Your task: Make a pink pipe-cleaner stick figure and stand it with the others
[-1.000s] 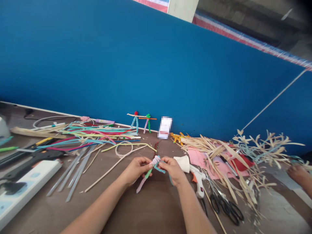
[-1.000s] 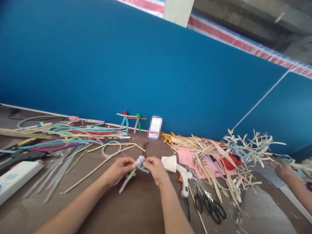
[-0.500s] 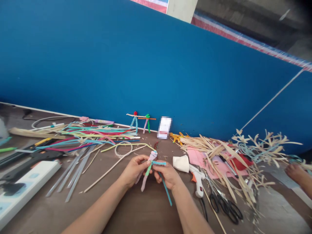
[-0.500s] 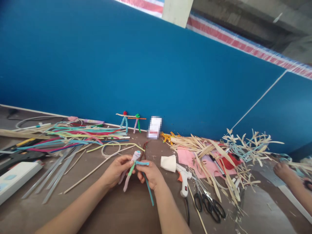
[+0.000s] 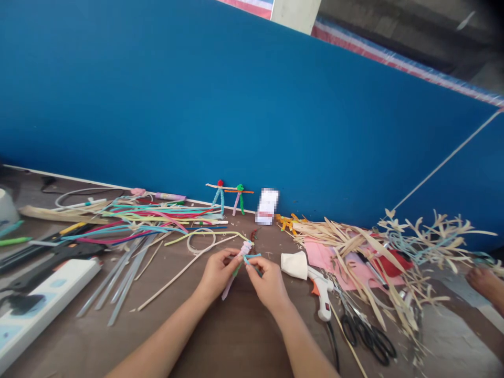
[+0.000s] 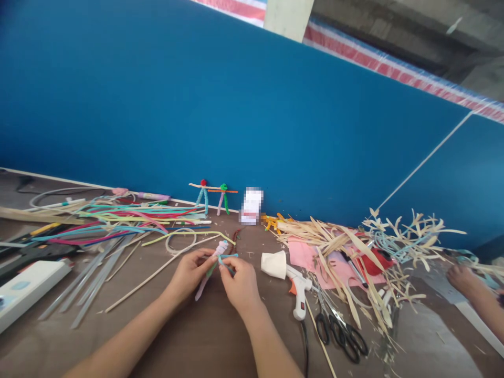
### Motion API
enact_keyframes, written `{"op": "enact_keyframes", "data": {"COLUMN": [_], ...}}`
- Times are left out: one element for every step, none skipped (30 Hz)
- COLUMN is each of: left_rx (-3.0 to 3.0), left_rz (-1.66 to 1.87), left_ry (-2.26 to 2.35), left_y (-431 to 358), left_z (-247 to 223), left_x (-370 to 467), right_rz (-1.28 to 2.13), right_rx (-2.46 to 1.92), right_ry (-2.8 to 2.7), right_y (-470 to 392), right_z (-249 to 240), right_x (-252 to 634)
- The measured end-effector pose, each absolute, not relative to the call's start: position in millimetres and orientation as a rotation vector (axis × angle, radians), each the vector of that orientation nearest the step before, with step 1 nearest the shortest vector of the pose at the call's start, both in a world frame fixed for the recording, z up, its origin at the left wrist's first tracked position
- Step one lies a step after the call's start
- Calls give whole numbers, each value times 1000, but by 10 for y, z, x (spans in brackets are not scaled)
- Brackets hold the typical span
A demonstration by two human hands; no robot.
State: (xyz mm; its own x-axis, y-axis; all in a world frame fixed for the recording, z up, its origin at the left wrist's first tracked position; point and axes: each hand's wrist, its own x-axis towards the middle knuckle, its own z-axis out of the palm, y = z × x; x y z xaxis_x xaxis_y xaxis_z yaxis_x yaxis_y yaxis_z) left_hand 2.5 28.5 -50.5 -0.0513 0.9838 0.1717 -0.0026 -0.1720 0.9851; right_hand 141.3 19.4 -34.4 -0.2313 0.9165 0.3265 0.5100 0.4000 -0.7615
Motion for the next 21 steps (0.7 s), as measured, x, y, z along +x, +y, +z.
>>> {"op": "enact_keyframes", "data": {"left_rx": [1297,1283,1263,1241,1221,1204,1194,1191,1190,1188,1181,1174,1166,1155,1142,1127,1105,1081,1056,1039,1029], "left_rz": [1362,1337,1303,1264,1221,1178,1138,1101,1068,1037,1011,986,959,935,913,892,874,862,852,840,825], "left_ry": [1141,1121,1096,1071,1049,1033,1018,1001,977,948,916,883,850,818,785,752,720,693,672,657,649], "left_y": [286,284,281,277,271,266,260,256,252,249,247,244,241,237,232,228,224,220,217,215,213], "left_z": [-505,-499,-488,-472,-452,-432,-413,-397,-384,-377,-374,-375,-380,-386,-395,-404,-415,-425,-436,-446,-454], "left_x": [25,23,21,18,13,6,-2,-12,-23,-33,-44,-53,-61,-67,-71,-74,-75,-75,-76,-77,-80], "right_rz": [638,608,575,546,525,516,519,538,577,647,757,904,1074,1246,1400,1522,1610,1671,1718,1753,1779], "right_rx": [-1204,-1191,-1188,-1188,-1191,-1194,-1197,-1202,-1213,-1228,-1240,-1240,-1227,-1198,-1160,-1119,-1085,-1057,-1036,-1022,-1015], "right_ry": [-1874,-1864,-1854,-1840,-1821,-1798,-1773,-1749,-1726,-1700,-1670,-1630,-1579,-1520,-1463,-1415,-1380,-1353,-1333,-1316,-1301], "right_y": [193,194,197,204,214,229,247,269,293,316,338,357,372,382,388,390,388,385,379,373,367], "right_z": [-320,-297,-276,-259,-247,-240,-238,-241,-249,-260,-273,-287,-301,-314,-326,-336,-343,-347,-349,-347,-344], "right_x": [1424,1436,1449,1463,1477,1493,1511,1530,1551,1572,1593,1613,1630,1644,1654,1659,1659,1656,1650,1642,1634]}}
